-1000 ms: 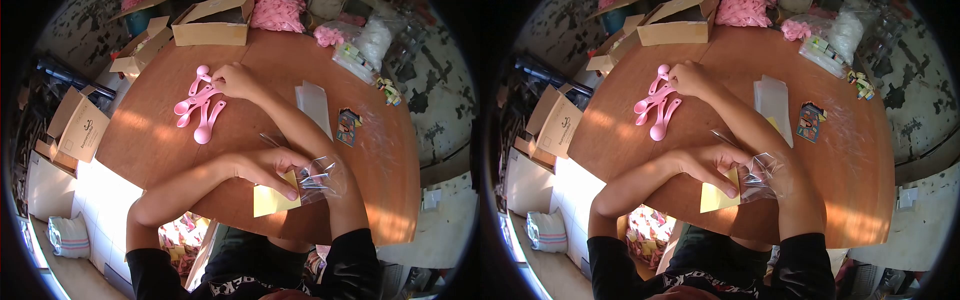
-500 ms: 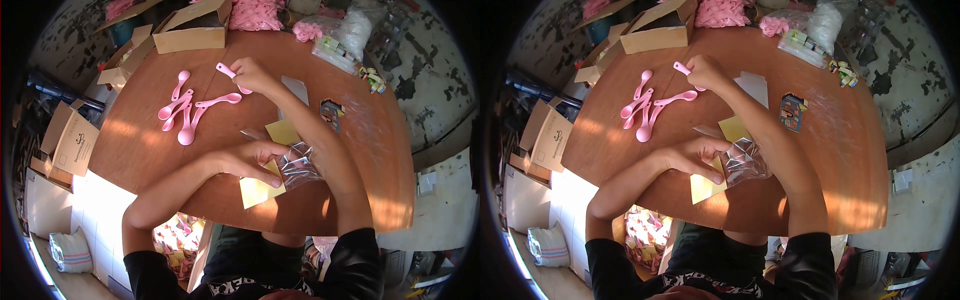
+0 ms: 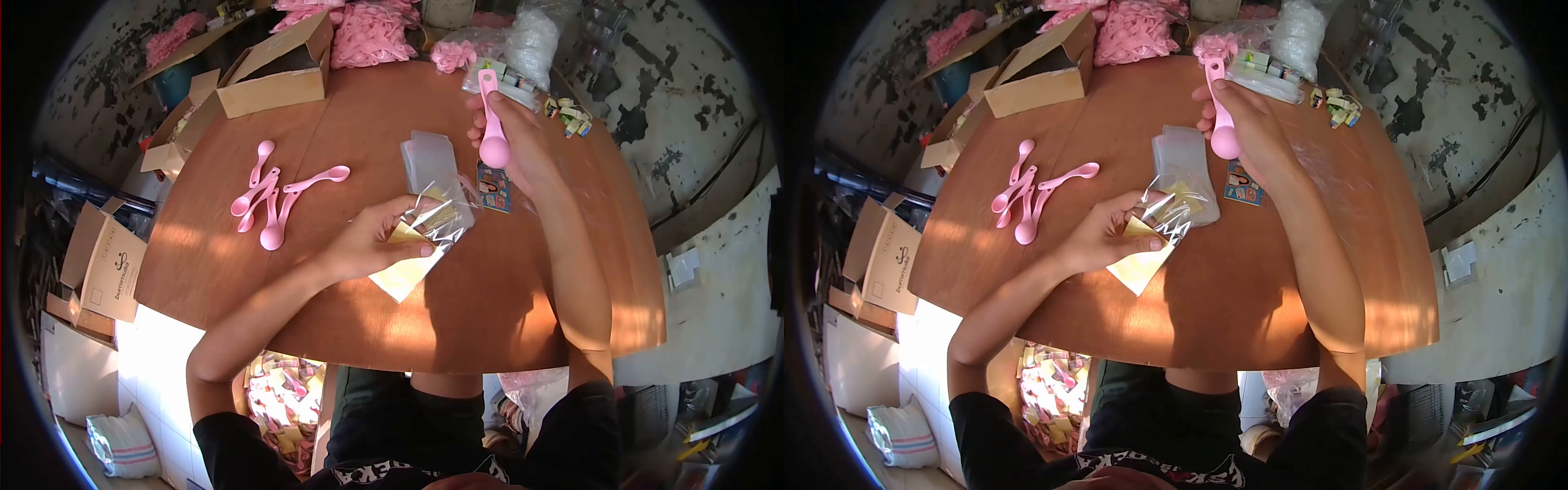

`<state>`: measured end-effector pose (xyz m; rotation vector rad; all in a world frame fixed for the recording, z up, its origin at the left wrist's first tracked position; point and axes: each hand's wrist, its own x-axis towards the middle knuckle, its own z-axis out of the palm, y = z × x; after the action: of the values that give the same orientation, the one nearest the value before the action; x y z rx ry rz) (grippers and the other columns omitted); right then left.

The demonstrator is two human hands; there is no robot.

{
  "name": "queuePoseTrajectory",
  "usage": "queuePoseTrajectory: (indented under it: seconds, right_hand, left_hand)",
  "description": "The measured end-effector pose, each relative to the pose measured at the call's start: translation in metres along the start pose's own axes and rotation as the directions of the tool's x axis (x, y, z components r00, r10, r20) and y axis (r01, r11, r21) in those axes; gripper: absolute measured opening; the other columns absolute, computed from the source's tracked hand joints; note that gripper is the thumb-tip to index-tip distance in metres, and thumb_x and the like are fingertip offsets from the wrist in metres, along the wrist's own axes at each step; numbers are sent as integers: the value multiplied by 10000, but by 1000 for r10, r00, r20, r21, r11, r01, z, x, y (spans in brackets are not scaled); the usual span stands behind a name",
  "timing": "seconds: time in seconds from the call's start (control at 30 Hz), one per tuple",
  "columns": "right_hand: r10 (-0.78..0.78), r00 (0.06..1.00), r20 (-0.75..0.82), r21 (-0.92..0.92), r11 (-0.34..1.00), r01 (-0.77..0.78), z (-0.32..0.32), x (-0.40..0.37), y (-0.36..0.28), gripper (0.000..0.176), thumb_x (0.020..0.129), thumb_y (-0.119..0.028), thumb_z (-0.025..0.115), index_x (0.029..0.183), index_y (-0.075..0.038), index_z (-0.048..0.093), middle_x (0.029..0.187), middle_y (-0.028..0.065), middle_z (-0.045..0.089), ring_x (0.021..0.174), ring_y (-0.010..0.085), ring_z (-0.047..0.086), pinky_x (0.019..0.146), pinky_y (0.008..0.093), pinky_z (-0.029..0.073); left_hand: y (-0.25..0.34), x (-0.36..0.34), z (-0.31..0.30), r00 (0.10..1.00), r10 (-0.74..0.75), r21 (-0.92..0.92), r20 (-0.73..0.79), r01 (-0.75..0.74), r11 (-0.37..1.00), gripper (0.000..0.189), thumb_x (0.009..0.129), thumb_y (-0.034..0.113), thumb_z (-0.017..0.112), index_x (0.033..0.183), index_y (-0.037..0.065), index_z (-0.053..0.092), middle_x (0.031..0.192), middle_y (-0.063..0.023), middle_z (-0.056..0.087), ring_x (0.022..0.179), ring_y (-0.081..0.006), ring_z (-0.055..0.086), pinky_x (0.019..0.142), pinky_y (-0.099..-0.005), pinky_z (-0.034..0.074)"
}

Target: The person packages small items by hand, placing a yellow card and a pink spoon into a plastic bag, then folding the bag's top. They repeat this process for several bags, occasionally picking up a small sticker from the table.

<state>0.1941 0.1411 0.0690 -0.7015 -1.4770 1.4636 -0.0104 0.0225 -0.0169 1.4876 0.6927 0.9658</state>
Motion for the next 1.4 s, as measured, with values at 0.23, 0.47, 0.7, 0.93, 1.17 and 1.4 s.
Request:
queuePoseTrajectory:
  seconds: [0.23, 0.47, 0.7, 0.93, 1.17, 1.4]
  right_hand:
    - [-327, 943, -59, -355, 890, 286, 0, -34, -35, 227, 946, -213, 580, 1044, -13, 628, 882, 7, 606, 754, 73, 553, 668, 207, 446]
    - [-555, 829, -68, -236, 816, 527, 2, -40, -37, 504, 866, 7, 647, 1292, 7, 377, 937, 115, 669, 798, 135, 658, 675, 245, 532]
    - [-464, 877, 120, -399, 787, 471, 21, -39, -11, 495, 822, 5, 685, 1247, 2, 430, 839, 91, 692, 703, 109, 649, 624, 228, 501]
    - [-594, 758, 269, -647, 472, 599, 38, -41, -1, 268, 805, -88, 702, 1053, -44, 609, 894, 68, 689, 809, 147, 659, 713, 303, 523]
    - [-90, 991, 95, -253, 961, 112, 40, -51, -7, 291, 868, -96, 666, 1129, -26, 558, 914, 58, 668, 850, 116, 623, 720, 256, 497]
    - [-106, 988, 109, -229, 965, 129, 39, -55, -16, 313, 866, -26, 649, 1154, 0, 530, 901, 49, 664, 819, 90, 609, 719, 221, 490]
  left_hand:
    - [9, 24, 12, 989, 59, 108, -139, -44, 993, 524, 865, 22, 686, 1334, 8, 453, 1083, -56, 640, 976, -99, 602, 822, -253, 508]
    - [-9, 31, 23, 934, 264, 146, -240, -234, 961, 552, 861, -25, 671, 1341, -21, 398, 1030, -99, 659, 970, -131, 633, 825, -247, 517]
    - [-6, 22, 23, 927, 254, 137, -277, -223, 965, 562, 864, -32, 661, 1353, -23, 384, 1063, -98, 639, 1000, -150, 634, 858, -272, 528]
    - [-11, 19, 16, 877, 367, 191, -311, -320, 928, 607, 857, 37, 701, 1380, -3, 394, 1059, -111, 673, 996, -144, 648, 862, -282, 516]
    - [-10, 16, 15, 868, 405, 212, -288, -355, 911, 760, 838, 48, 724, 1457, 50, 284, 1089, -125, 673, 1021, -161, 651, 881, -303, 500]
    - [-10, 12, 17, 917, 326, 214, -231, -279, 936, 811, 822, 52, 740, 1469, 53, 250, 1085, -146, 672, 1000, -206, 660, 900, -336, 494]
